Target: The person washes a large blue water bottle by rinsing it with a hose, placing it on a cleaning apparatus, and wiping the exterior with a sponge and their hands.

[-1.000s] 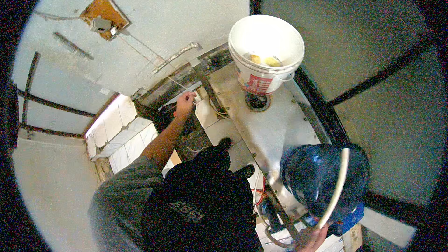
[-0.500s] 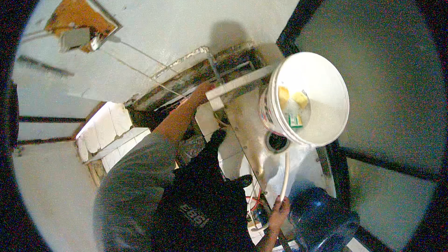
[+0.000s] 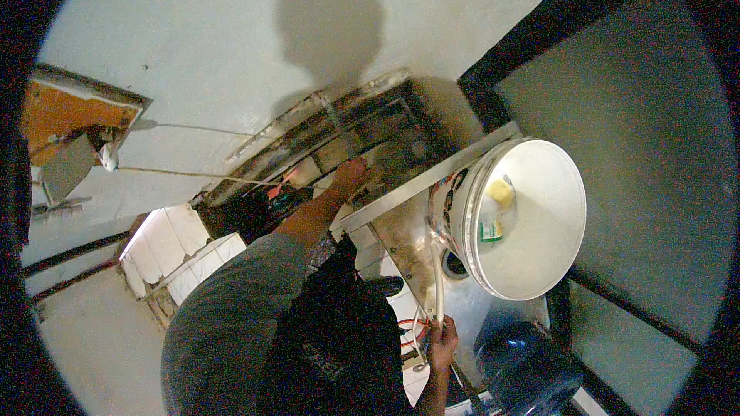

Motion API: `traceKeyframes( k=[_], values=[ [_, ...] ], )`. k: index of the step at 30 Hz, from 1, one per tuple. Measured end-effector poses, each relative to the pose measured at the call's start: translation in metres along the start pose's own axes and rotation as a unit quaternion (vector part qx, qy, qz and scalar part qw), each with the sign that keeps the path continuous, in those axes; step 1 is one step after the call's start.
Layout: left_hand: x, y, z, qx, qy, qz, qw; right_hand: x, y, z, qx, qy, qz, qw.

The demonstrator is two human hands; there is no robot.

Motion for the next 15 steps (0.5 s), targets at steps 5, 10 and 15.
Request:
traceKeyframes(
  k=[5, 10, 15],
  values=[
    [-0.012, 0.01, 0.013, -0.083, -0.004, -0.106, 0.991, -0.006, -0.005, -0.023, -0.016, -0.013, 0.035, 0.999],
    [-0.06, -0.02, -0.012, -0.076, -0.232, -0.182, 0.952, -0.038, -0.036, 0.001, -0.025, -0.027, 0.081, 0.996],
    [-0.202, -0.112, 0.046, 0.031, -0.434, 0.027, 0.9, -0.091, -0.095, 0.044, 0.011, -0.045, 0.17, 0.984]
  ],
)
Point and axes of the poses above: each hand's wrist, its own y-axis towards the middle knuckle, its own x-axis out of the palm, z = x × y, the point moved 8 cm from there along y, towards the middle knuckle, and after that the axes turned 12 degrees about -x, right-handed, at the moved point
